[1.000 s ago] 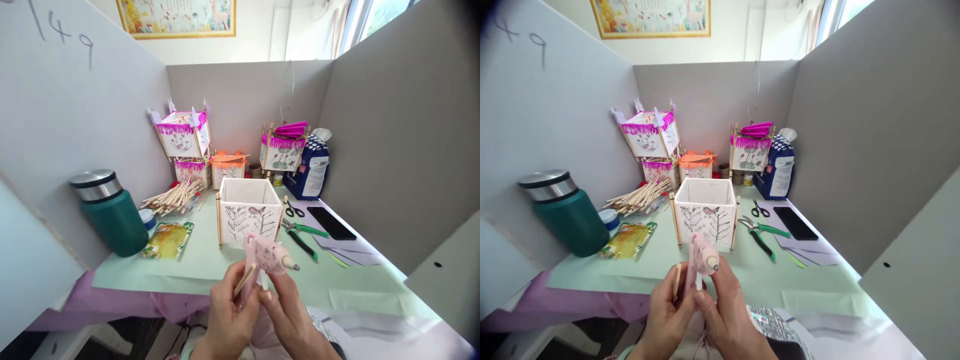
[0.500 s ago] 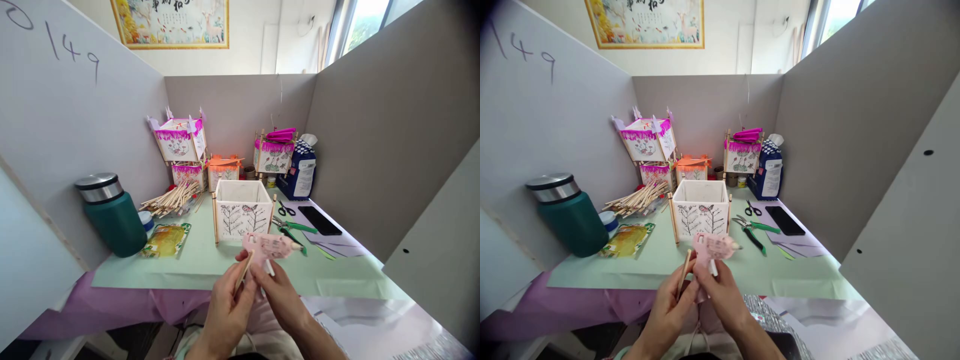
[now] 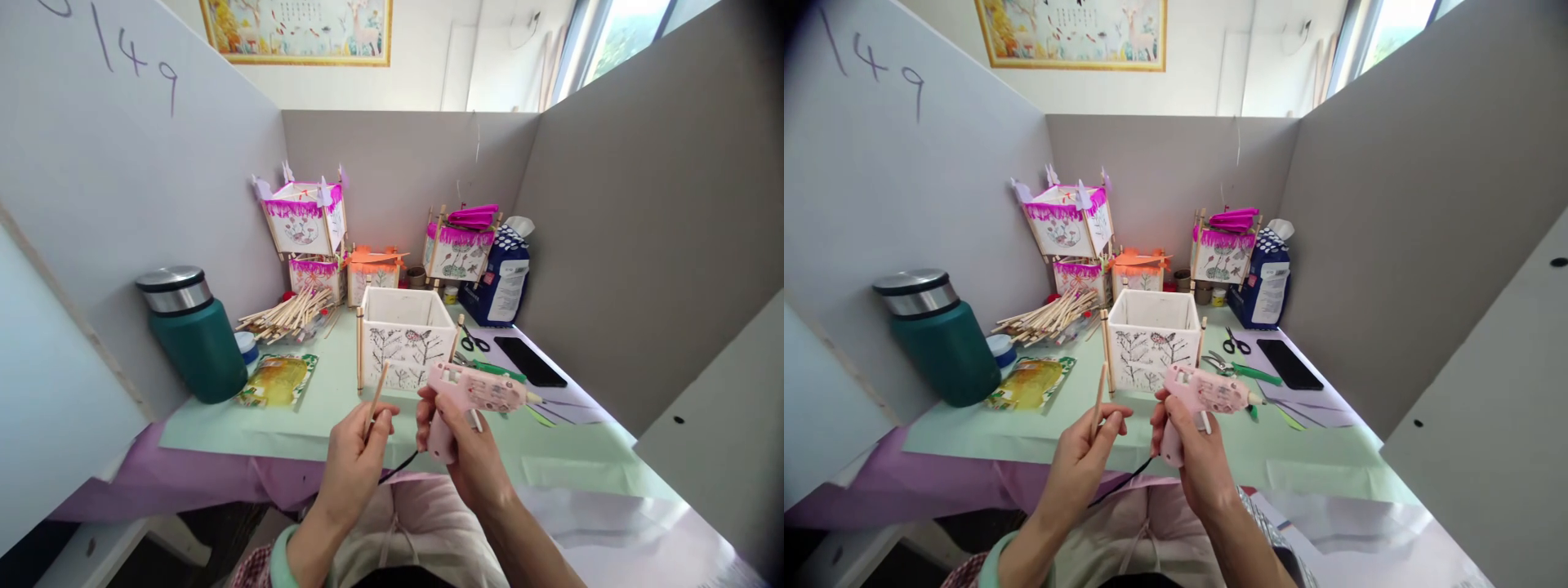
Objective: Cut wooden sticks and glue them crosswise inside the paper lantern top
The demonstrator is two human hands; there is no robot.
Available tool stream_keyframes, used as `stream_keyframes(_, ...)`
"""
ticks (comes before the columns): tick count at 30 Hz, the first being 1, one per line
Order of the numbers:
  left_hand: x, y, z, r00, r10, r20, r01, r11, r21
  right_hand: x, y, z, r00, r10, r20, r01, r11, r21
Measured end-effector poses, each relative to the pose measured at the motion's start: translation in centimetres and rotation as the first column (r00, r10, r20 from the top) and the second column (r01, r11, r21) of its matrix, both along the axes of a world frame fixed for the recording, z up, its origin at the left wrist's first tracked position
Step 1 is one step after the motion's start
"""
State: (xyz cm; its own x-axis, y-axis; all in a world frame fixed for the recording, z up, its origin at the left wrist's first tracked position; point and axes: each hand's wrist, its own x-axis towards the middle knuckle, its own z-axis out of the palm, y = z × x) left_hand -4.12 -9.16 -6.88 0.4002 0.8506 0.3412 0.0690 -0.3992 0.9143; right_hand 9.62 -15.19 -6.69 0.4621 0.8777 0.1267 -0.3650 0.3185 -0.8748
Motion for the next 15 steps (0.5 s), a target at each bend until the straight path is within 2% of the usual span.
stream_keyframes(4,0.5,-1.0,0.2,0.994,-0.089,-0.063,0.095,0.991,0.092,-0.6,0.0,-0.6,0.965,-0.087,0.247,0.119,0.986,-0.116)
stream_keyframes(6,0.8,-1.7,0.2,0.986,-0.155,-0.065,0.160,0.984,0.076,-1.0,0.2,-0.6,0.944,-0.075,0.320,0.127,0.981,-0.144)
stream_keyframes(9,0.9,-1.8,0.0,0.966,-0.257,-0.023,0.255,0.965,-0.053,-1.0,-0.2,-0.5,0.921,0.060,0.386,-0.009,0.991,-0.134)
stream_keyframes(11,0.5,-1.3,-0.3,0.966,-0.256,0.029,0.257,0.957,-0.134,-0.5,-0.9,-1.2,0.876,0.181,0.448,-0.141,0.983,-0.120)
stream_keyframes(13,-0.2,-0.6,-0.4,0.977,-0.192,0.091,0.205,0.964,-0.168,0.1,-1.9,-3.2,0.805,0.356,0.475,-0.314,0.934,-0.169)
stream_keyframes(15,-1.0,0.1,-0.3,0.979,-0.113,0.171,0.146,0.970,-0.194,0.5,-2.5,-6.3,0.731,0.553,0.399,-0.454,0.831,-0.320)
